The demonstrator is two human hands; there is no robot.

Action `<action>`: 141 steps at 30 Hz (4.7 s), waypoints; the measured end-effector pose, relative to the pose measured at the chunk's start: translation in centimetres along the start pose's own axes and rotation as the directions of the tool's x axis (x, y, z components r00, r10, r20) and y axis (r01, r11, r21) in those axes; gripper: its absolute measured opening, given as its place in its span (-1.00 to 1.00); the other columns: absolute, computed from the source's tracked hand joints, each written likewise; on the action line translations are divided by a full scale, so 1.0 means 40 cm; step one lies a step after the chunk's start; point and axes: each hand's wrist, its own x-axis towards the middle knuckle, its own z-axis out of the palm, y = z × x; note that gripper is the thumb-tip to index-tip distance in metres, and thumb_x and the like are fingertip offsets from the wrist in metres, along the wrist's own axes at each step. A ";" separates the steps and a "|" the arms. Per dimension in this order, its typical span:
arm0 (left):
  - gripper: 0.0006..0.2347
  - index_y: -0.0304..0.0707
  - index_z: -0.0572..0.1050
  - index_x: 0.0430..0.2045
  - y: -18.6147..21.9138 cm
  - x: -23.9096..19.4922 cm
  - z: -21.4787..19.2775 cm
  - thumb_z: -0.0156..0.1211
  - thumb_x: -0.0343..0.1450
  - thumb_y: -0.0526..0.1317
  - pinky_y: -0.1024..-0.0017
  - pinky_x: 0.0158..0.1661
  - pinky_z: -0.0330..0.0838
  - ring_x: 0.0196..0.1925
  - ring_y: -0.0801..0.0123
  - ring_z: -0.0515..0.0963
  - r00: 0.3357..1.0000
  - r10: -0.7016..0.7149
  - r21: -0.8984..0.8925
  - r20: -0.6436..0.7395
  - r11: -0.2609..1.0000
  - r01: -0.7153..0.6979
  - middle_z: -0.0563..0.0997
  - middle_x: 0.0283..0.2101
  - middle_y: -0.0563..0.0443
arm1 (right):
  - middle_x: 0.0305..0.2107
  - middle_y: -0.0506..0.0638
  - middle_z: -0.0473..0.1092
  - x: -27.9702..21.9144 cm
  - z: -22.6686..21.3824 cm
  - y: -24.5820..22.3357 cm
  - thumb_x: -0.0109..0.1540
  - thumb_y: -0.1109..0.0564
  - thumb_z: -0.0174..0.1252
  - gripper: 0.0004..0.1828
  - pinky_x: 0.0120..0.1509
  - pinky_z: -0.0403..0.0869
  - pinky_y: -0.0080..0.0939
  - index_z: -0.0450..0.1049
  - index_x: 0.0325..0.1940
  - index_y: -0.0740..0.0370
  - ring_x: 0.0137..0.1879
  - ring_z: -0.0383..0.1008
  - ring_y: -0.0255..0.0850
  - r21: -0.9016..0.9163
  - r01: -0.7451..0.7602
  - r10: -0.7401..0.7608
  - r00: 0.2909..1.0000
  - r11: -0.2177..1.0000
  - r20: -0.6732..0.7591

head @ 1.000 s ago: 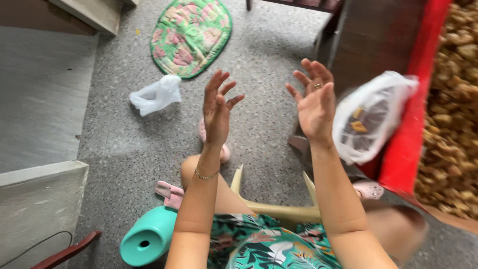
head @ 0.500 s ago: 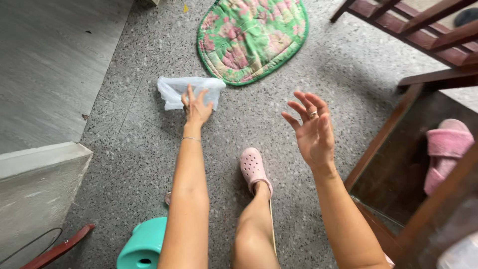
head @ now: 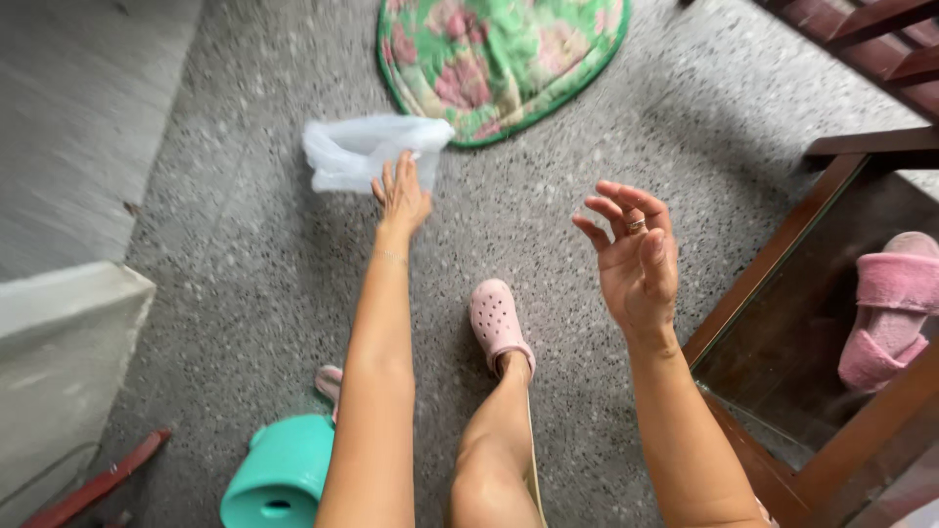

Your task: The person sits on the floor and sorts dried fruit pieces by hand, transferring them from a large cardboard box into a smaller one. They repeatedly scoop handfuls of the fruit, inspect them, and move them between the containers.

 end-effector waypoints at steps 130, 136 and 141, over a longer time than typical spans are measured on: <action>-0.54 -0.29 0.33 0.29 2.408 -1.517 0.184 0.19 0.45 -0.34 0.10 0.16 0.36 0.18 -0.04 0.40 0.531 0.842 -0.119 -0.092 0.520 -0.846 0.45 0.24 -0.23 | 0.10 0.03 0.48 -1.365 -1.338 -1.192 0.38 -0.18 0.08 -0.50 0.04 0.60 -0.25 0.46 0.25 0.19 0.07 0.54 -0.23 -0.464 0.085 -0.393 0.677 0.882 -0.622; -0.64 -0.31 0.42 0.20 2.443 -1.507 0.185 0.26 0.50 -0.29 0.18 0.14 0.43 0.20 0.07 0.47 0.647 0.724 -0.454 -0.238 0.506 -0.733 0.51 0.17 -0.20 | 0.10 0.06 0.49 -1.395 -1.354 -1.184 0.40 -0.10 0.08 -0.54 0.08 0.59 -0.21 0.45 0.26 0.24 0.08 0.54 -0.20 -0.442 0.100 -0.365 0.736 0.892 -0.571; -0.63 -0.28 0.48 0.17 2.443 -1.584 0.170 0.25 0.44 -0.26 0.38 -0.13 0.59 -0.11 0.35 0.64 0.814 0.581 -0.750 0.002 0.539 -0.383 0.64 -0.07 -0.07 | 0.13 0.00 0.44 -1.444 -1.358 -1.187 0.38 -0.01 0.12 -0.52 0.11 0.57 -0.26 0.39 0.34 0.24 0.08 0.51 -0.27 -0.454 0.140 -0.346 0.844 0.880 -0.410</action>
